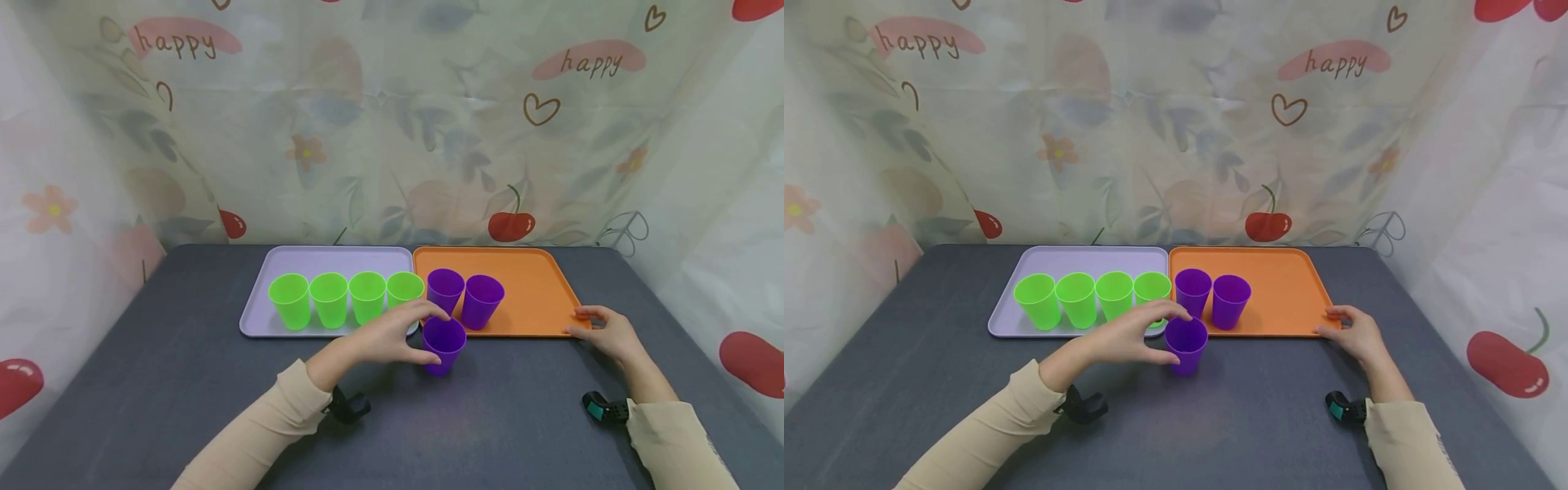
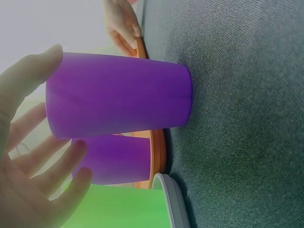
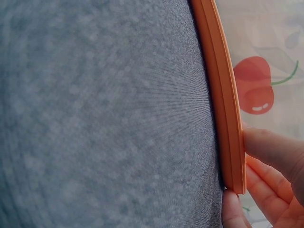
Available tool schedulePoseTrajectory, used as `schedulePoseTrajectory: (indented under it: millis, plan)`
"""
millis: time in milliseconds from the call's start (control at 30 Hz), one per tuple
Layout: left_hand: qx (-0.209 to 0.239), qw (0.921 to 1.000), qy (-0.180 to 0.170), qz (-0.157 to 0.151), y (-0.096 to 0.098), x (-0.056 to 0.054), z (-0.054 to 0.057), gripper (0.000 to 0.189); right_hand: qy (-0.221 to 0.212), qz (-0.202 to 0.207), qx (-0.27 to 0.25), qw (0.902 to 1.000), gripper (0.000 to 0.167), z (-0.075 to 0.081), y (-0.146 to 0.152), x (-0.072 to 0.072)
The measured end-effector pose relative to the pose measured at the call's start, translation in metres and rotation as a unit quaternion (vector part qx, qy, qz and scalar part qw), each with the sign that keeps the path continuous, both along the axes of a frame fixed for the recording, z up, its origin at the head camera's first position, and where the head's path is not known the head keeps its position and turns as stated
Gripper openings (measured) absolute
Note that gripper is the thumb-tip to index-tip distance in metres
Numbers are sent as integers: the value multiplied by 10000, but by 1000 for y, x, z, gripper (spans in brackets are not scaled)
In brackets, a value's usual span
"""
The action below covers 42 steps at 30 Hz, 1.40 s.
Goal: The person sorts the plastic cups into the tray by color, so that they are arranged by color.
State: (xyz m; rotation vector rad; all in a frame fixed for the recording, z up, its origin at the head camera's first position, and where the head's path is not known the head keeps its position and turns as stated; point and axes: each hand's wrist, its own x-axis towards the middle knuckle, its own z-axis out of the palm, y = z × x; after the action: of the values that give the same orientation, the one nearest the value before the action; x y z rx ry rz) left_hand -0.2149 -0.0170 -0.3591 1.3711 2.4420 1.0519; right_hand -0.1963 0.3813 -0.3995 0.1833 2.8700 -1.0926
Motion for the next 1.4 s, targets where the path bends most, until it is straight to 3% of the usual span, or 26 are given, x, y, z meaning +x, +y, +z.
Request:
schedulePoseTrajectory:
  millis: [1100,1400]
  plan:
    - [27,9997,-209,106,2,-2,-5,53,-9,-25,-12,10000,66,1,-2,1]
    - [124,9999,-67,77,5,-2,-4,53,3,-6,-12,10000,65,2,-1,1]
